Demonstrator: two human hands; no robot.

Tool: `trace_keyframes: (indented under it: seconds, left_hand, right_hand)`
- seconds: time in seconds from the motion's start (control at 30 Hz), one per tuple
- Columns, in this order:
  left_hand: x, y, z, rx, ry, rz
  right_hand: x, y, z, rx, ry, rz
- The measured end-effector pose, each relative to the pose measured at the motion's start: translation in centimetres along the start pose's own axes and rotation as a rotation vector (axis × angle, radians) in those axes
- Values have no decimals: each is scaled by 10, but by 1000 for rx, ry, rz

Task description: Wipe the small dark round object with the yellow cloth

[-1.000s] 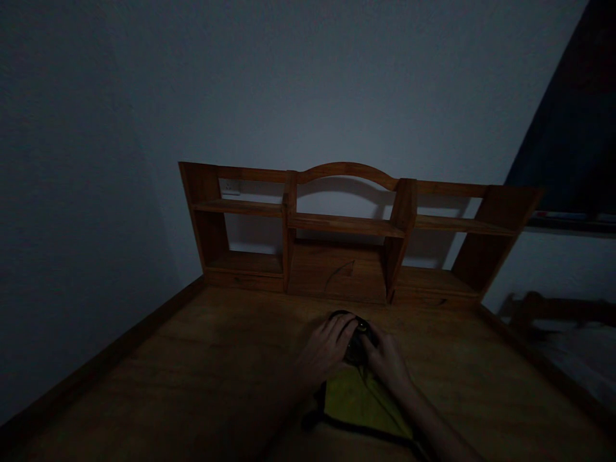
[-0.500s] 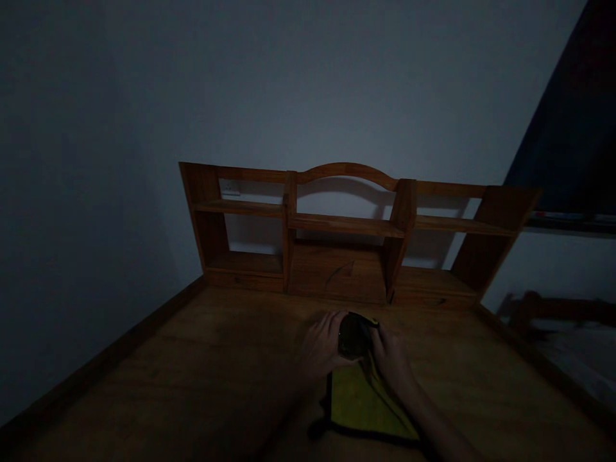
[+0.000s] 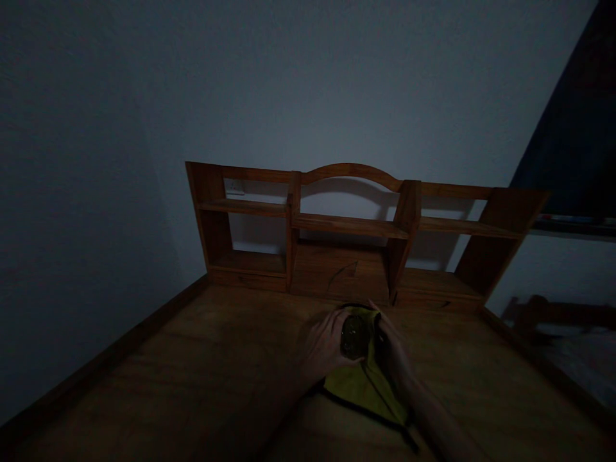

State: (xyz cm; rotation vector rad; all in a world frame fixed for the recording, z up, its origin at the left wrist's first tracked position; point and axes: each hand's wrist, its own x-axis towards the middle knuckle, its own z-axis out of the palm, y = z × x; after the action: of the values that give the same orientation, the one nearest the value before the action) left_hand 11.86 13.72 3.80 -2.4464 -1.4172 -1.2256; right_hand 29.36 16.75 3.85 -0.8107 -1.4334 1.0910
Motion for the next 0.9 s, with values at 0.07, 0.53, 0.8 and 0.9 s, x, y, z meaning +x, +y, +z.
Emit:
trace_keyframes:
  seconds: [0.07,0.53,0.8,0.9]
  left_hand:
    - [-2,0,3,33,-41,65]
    - [-3,0,6,108,-50,26]
    - [-4,-2,6,173,-90,56]
    - [-4,-2,4,181,-100,60]
  right_hand:
    - [-2,-4,0,-63,-51,-51]
    - [-3,-7,-5,-636,1,-243]
    - [-3,-8,-9,-376,-180,-36]
    - [-1,-5,-9,-286,-172,7]
